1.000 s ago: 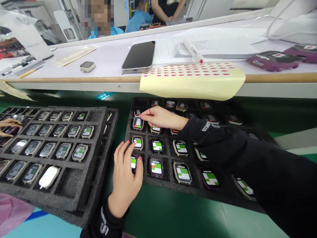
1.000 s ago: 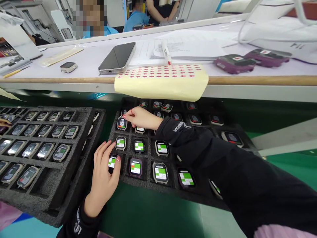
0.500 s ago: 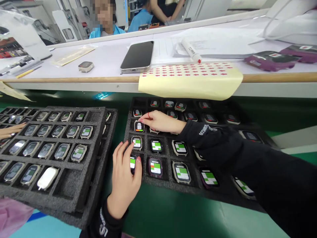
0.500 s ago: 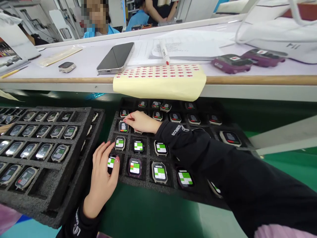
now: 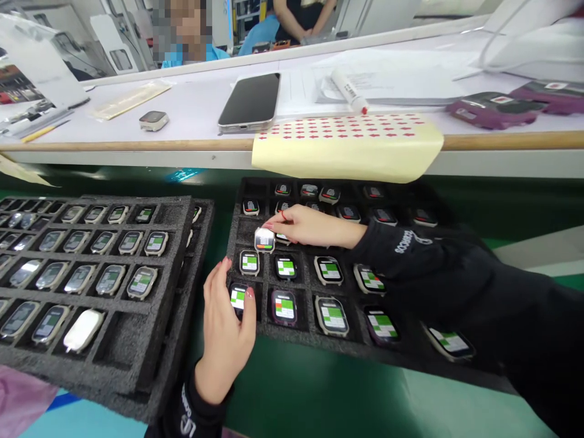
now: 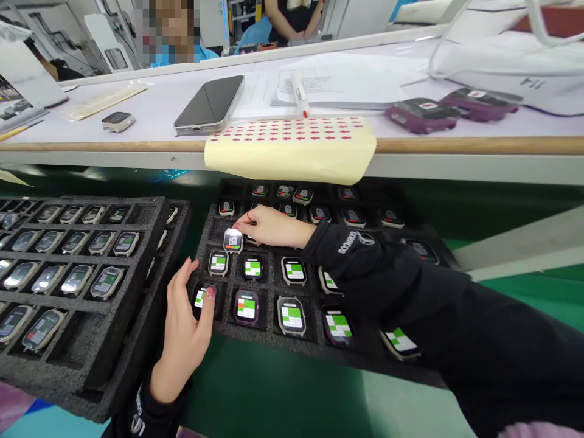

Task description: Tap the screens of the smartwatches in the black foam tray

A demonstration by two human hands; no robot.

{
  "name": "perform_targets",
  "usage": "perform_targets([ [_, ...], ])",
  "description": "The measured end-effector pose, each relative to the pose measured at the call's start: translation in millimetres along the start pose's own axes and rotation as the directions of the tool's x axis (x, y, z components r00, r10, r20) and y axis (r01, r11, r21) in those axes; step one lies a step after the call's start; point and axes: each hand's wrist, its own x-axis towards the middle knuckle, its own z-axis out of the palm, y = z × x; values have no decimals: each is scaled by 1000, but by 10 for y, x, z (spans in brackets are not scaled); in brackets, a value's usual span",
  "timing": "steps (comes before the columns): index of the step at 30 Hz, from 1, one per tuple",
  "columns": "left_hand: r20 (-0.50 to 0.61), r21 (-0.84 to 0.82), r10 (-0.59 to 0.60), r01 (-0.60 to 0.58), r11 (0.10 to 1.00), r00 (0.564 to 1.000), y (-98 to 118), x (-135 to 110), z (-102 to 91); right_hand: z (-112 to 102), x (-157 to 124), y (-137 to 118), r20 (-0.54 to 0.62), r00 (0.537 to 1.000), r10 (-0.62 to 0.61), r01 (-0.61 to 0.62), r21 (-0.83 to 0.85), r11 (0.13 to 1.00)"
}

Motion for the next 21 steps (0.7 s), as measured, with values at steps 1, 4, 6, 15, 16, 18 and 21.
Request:
perform_targets([
  [1,-2,2,1,-1,1000,1000,-1,2,1,-5,0,7,-19,1000,-13,12,-18,1000],
  [4,-2,-19,-16,16,1000,1000,-8,3,3,-34,-30,-1,-75,996,-46,42,-56,998],
  [6,-1,-41,-32,32,999,999,-17,-6,1,-64,-80,-16,-106,993,-54,47,-66,997],
  [15,-111,-32,84,-88,996,990,-18,-89,-61,-160,-481,258,-278,936,-214,184,-129,974],
  [16,-146,-18,145,-149,989,979,6,-100,-84,-142,-524,321,-291,923,-252,203,-188,961],
  [18,-182,-15,288,-296,955,940,66,-126,-123,-86,-587,442,-287,894,-343,257,-299,919],
  [21,-105,-160,487,-498,852,867,170,-200,-108,22,-618,574,-257,823,-507,378,-420,825],
])
